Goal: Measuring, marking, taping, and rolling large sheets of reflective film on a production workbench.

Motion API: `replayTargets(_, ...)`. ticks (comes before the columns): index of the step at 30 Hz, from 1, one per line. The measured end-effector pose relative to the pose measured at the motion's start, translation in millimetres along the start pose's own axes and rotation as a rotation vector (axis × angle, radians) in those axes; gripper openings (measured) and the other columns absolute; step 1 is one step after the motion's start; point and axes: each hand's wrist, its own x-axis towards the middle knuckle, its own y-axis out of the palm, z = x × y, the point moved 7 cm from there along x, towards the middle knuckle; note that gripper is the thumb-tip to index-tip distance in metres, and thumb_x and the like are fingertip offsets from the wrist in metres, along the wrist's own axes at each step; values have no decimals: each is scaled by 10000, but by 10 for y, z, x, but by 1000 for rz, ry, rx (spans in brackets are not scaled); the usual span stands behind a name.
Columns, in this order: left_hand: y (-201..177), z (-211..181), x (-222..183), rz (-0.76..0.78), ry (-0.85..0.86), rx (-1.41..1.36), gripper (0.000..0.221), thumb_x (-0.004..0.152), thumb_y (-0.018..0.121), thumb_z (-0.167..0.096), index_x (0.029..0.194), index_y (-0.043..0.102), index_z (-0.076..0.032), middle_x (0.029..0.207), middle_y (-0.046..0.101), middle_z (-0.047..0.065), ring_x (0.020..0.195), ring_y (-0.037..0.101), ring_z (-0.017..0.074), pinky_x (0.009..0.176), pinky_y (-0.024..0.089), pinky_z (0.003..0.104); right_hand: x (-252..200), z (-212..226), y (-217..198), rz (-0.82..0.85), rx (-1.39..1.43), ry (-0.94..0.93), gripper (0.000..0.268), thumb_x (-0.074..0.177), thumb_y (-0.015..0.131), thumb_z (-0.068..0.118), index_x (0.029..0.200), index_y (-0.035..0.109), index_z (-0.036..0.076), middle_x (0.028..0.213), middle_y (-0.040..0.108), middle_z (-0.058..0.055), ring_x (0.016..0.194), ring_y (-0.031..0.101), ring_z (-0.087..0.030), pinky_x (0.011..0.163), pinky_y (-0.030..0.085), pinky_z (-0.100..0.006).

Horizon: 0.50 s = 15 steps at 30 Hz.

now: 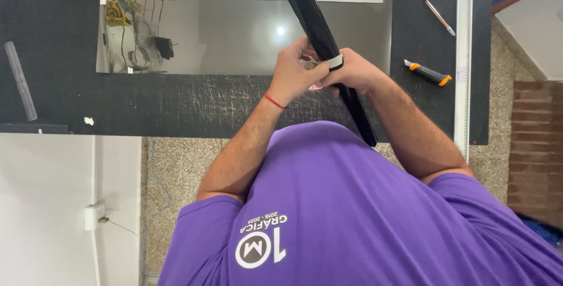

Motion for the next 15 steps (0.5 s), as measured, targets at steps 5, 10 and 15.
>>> replayTargets(5, -48, 136, 43, 145, 34, -146, 404, 875, 926, -171, 1259, 802, -180, 1064, 865, -5, 983, 812, 161, 970, 607, 336, -11, -45, -34, 78, 46, 39, 230, 769, 887, -167, 783, 706, -26, 600, 620, -141, 388, 618, -189, 406, 522, -347)
replayTargets(10, -53, 78, 79, 224, 76, -142, 403, 877, 1027, -187, 1198, 790, -128, 1026, 839, 37, 938, 803, 191, 941, 601, 362, -23, -23, 27, 151, 136, 25, 251, 763, 859, -208, 831, 696, -30, 644, 627, -146, 372, 601, -186, 382, 525, -373)
replayTargets(15, -28, -88, 59, 309, 69, -207, 147, 979, 918, -87, 1088, 820, -97, 953, 828, -3, 927, 773, 122, 949, 617, 341, -47, -136, 22, 306, 192, 48, 239, 786, 831, -213, 864, 712, -21, 682, 679, -161, 393, 596, -160, 394, 545, -387)
